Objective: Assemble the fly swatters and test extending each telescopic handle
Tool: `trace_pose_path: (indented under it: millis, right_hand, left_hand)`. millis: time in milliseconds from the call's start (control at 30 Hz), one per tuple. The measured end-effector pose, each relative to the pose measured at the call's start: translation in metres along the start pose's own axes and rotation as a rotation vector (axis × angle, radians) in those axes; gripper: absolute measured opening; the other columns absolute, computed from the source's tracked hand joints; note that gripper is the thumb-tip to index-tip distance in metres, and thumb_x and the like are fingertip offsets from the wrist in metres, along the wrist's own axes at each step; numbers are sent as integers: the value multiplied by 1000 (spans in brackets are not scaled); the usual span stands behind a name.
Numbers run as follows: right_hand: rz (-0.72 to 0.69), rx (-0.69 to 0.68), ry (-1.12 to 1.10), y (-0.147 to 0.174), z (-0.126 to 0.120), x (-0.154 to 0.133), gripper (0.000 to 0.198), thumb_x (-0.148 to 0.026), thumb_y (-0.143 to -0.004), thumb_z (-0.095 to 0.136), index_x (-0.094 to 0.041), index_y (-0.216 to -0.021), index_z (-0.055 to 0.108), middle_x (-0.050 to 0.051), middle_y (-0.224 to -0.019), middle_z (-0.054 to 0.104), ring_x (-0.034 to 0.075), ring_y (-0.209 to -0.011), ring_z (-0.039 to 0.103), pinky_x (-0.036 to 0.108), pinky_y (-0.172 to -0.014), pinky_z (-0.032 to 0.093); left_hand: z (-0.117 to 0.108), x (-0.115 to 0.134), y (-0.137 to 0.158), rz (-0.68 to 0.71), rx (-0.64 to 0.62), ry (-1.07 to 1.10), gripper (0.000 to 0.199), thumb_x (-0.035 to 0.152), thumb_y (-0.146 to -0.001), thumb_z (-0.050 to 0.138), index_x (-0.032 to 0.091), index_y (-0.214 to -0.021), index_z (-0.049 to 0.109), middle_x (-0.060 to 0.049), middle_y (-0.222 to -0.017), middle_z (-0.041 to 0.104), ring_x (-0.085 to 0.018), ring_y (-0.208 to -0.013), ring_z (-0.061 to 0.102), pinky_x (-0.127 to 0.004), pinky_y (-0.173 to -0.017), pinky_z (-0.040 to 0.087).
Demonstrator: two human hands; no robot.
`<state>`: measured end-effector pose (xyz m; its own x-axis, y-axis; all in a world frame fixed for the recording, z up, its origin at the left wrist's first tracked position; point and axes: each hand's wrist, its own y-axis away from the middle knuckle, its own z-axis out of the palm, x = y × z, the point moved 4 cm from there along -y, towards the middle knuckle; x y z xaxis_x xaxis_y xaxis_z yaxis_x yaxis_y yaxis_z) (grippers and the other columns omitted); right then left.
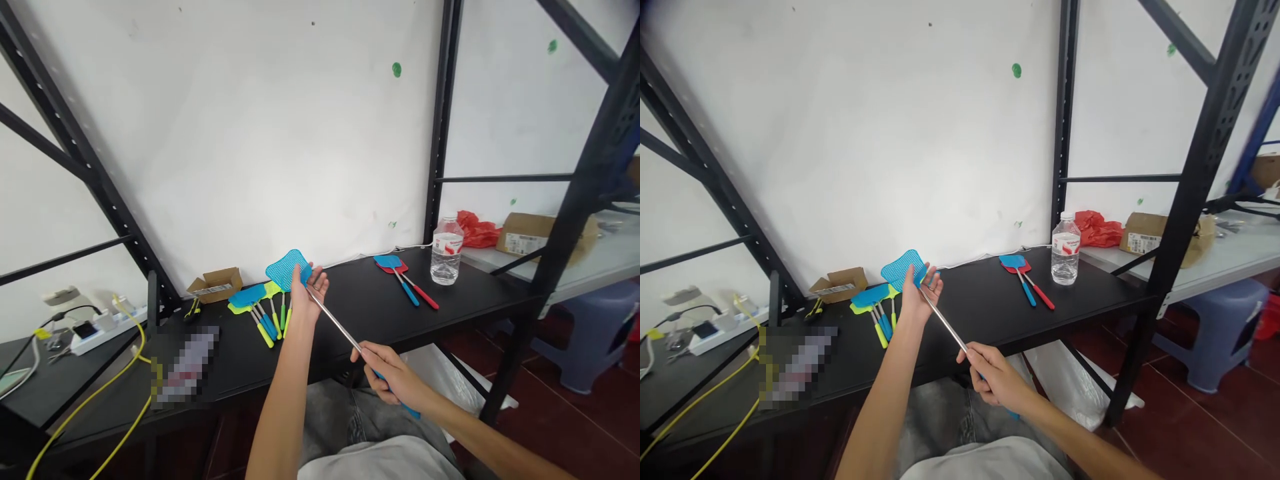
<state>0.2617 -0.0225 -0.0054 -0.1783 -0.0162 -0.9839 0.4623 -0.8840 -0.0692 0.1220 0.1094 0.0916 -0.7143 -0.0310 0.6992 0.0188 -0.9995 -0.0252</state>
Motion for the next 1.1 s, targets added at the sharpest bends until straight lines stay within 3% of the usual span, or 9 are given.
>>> trace_pose_path:
  millis: [133,267,400,500,767,967,1100]
  right_hand:
    - [-10,-1,-38,5,5,-4,41,-60,-89,45,-19,-95,53,-11,-49,30,3,-36,14,14,-30,16]
    - [-20,-14,-68,15,12,-8,40,-58,-91,43,-19,-95,53,-11,-48,28,3,-36,13,15,-30,16]
    - [-13,-51,-158,23,20,-12,39,-58,-90,45,-19,-95,53,-12,-48,29,3,-35,13,15,-30,17]
    - [2,-69,-278,23,21,-15,38,-57,-91,45,-20,-95,53,-12,-48,28,3,-30,16,15,-28,16]
    - [-56,73,-390,15,-3,-21,35,-56,-89,49,-21,-91,51,-13,-45,28,3,-25,19,16,-26,13]
    - [-116,27,-264,11,-11,-28,38,-56,-90,46,-19,-96,54,-11,-46,31,4,-28,19,17,-28,16]
    - [-171,161,-50,5,-38,-34,41,-53,-90,45,-17,-105,56,-10,-49,34,5,-33,22,19,-33,20]
  left_hand:
    - [3,8,-2,148,23,-64,42,50,-90,49,17,-110,63,4,-54,58,-7,-42,54,-19,-52,47]
    - [7,13,9,265,-3,-211,50,52,-88,51,12,-113,64,-1,-58,65,-10,-47,60,-20,-51,47]
    - [13,20,19,295,-18,-251,53,54,-88,49,12,-118,62,-1,-59,68,-11,-48,62,-20,-52,46]
    - [22,9,28,267,-46,-236,50,50,-90,48,11,-118,62,-2,-58,68,-10,-47,61,-20,-52,45]
    - [45,-71,65,87,-185,-311,56,54,-90,45,9,-120,60,-11,-75,74,-15,-59,66,-23,-56,45]
    - [46,-71,72,45,-279,-340,61,57,-91,42,14,-134,49,-13,-93,74,-15,-65,65,-24,-59,47]
    - [28,-72,75,-1,-387,-569,67,63,-90,36,13,-133,50,-14,-96,73,-17,-68,66,-27,-63,49]
